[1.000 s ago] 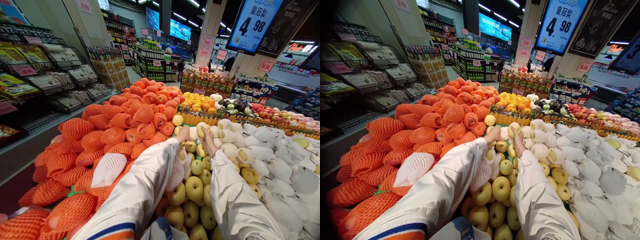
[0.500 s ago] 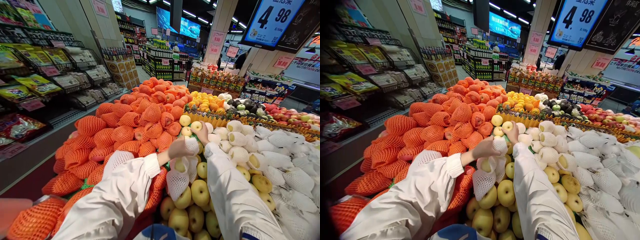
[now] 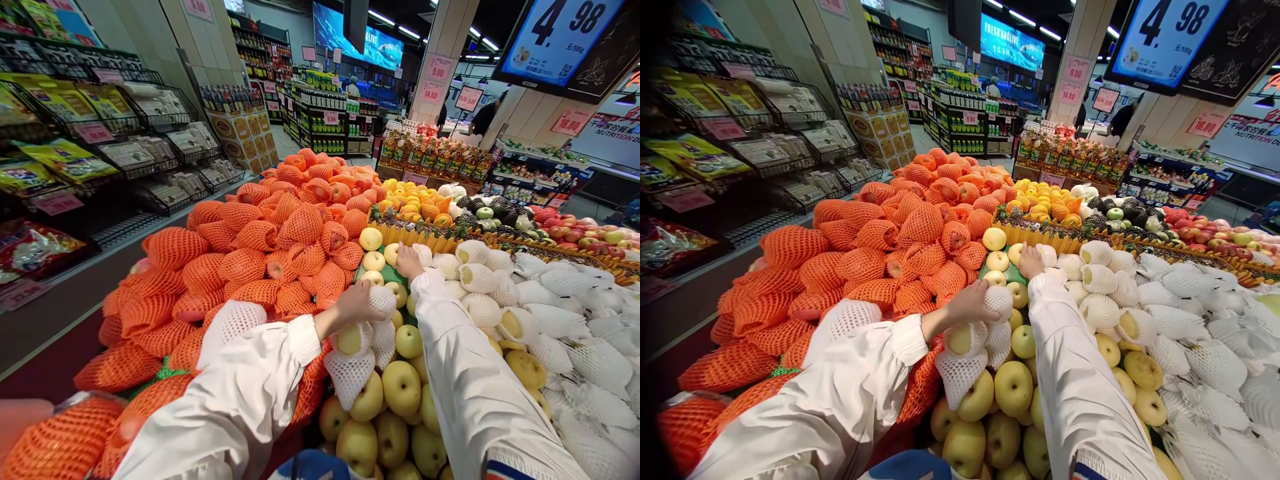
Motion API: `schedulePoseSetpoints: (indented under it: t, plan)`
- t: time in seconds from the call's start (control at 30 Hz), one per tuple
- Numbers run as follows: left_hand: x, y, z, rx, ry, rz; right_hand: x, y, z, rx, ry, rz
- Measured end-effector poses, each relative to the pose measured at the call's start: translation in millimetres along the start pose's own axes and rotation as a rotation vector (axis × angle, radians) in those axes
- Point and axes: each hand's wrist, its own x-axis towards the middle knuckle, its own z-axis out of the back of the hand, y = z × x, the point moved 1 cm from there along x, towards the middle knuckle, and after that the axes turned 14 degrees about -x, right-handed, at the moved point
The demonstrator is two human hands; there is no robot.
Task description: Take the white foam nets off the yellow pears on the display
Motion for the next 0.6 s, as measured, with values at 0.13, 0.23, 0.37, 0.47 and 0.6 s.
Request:
schedulePoseSetpoints:
  t: [0.13, 0.23, 0.37, 0.47, 0.6]
  plan:
    - [4.7, 4.8, -6.0, 0.037, 0.001, 0.012, 4.0, 4.4, 0.1, -0.019, 0.005, -0.032]
    - [8.4, 9.8, -8.9, 0.04, 0.017, -0.011, 9.7, 9.0, 1.2, -0.019, 0.02, -0.053]
    - [13.0, 15.2, -7.5, -0.07, 0.085, -0.069, 13.9, 6.2, 8.0, -0.03, 0.03, -0.022]
    - [17.4, 20.7, -5.6, -0.125, 0.061, -0.074, 7.8, -0.6, 15.4, -0.055, -0.009, 0.03]
    - [26.1, 29.5, -6.0, -0.341, -0.064, -0.018, -10.1, -15.2, 23.0, -0.054, -0.019, 0.077]
